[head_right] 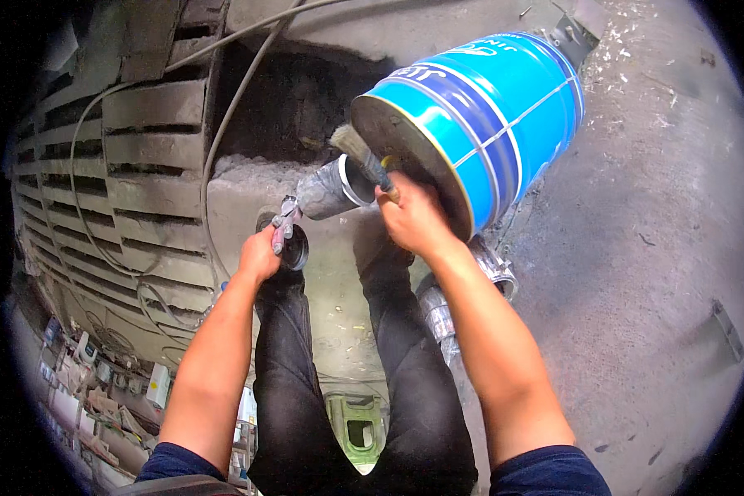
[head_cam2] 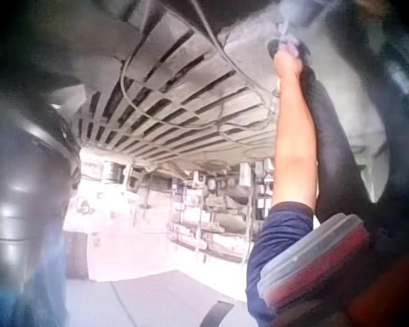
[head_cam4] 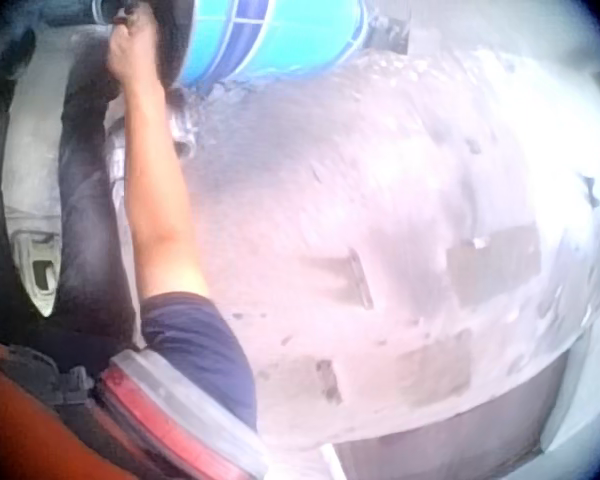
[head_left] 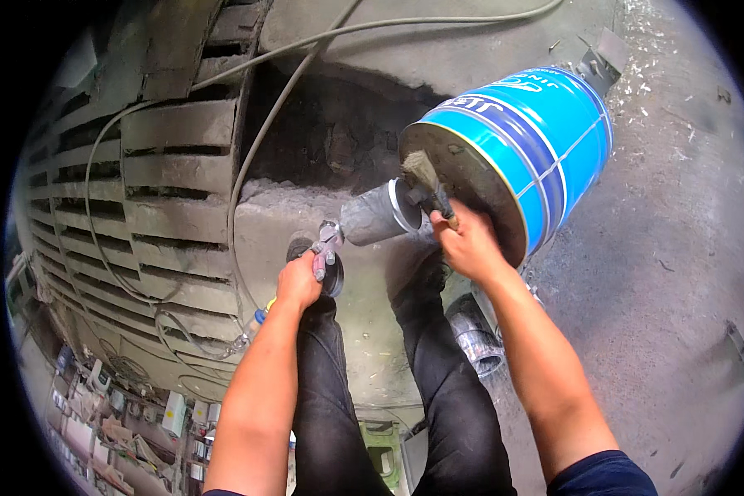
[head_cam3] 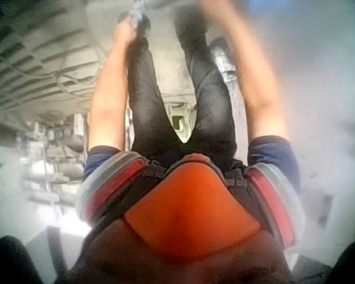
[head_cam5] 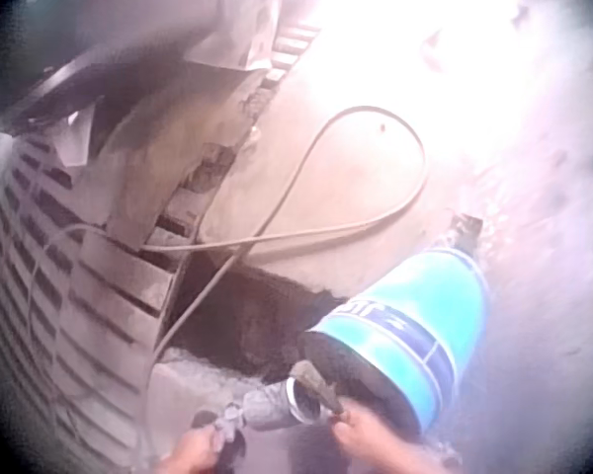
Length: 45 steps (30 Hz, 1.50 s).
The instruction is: The person uses a spray gun to apply a coat of paint to a car bumper resting on a wooden pallet. The person then disassembles the spray gun, cleans the nozzle with a brush, and refills the gun's reservoir with paint from a bucket.
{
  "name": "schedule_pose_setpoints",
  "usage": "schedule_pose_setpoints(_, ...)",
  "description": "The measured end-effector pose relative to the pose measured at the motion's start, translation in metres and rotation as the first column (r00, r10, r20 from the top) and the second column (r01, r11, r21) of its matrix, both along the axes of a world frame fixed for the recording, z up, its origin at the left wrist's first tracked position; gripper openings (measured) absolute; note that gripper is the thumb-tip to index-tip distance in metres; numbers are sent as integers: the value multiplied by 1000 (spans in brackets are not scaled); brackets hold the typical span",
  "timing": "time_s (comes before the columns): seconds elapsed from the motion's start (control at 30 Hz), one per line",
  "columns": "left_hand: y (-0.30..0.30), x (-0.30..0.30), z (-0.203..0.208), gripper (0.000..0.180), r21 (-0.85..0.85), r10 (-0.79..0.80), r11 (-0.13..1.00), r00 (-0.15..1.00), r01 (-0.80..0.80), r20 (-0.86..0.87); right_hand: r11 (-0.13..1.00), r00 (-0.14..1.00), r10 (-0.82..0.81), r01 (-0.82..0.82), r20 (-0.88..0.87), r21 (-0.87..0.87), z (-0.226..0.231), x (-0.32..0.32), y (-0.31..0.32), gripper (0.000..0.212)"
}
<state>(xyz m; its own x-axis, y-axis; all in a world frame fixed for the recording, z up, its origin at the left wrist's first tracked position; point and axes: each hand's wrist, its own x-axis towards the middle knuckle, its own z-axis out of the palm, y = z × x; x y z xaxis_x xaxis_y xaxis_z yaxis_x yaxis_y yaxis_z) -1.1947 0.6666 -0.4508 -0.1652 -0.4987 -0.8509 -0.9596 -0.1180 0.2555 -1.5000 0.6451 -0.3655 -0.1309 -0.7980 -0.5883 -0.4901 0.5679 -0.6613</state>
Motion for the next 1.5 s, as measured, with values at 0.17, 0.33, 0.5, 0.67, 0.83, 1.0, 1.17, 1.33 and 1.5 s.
schedule_pose_setpoints(0.17,7,14,-22,24,36,-29,999,999,28,28,995,992,34,-45,-120,-87,-42,27,23,17)
schedule_pose_setpoints(0.33,3,6,-20,21,65,26,997,997,-31,76,996,979,89,-93,-184,-10,-57,38,28,21)
schedule_pose_setpoints(0.5,-2,8,-14,19,55,-8,999,997,4,80,995,975,76,-88,-207,-51,-49,36,26,22)
schedule_pose_setpoints(0.67,-11,4,3,17,32,-25,999,999,24,46,998,999,-28,25,-42,-62,-27,14,19,21)
schedule_pose_setpoints(0.83,-22,-11,28,21,8,8,1000,999,-8,-45,968,961,-209,177,182,178,26,-32,-5,21)
schedule_pose_setpoints(1.0,-36,-39,49,26,7,3,1000,983,-2,-184,944,926,-281,220,250,247,68,-106,-19,17)
schedule_pose_setpoints(1.17,-43,-69,72,29,1,32,999,949,-33,-312,966,957,-161,103,241,236,103,-181,-34,24)
schedule_pose_setpoints(1.33,-49,-85,98,27,3,69,997,883,-76,-465,975,977,-184,168,108,142,124,-249,-54,23)
schedule_pose_setpoints(1.5,-59,-87,123,20,-59,76,990,825,-131,-560,977,978,-188,196,-88,87,130,-305,-65,25)
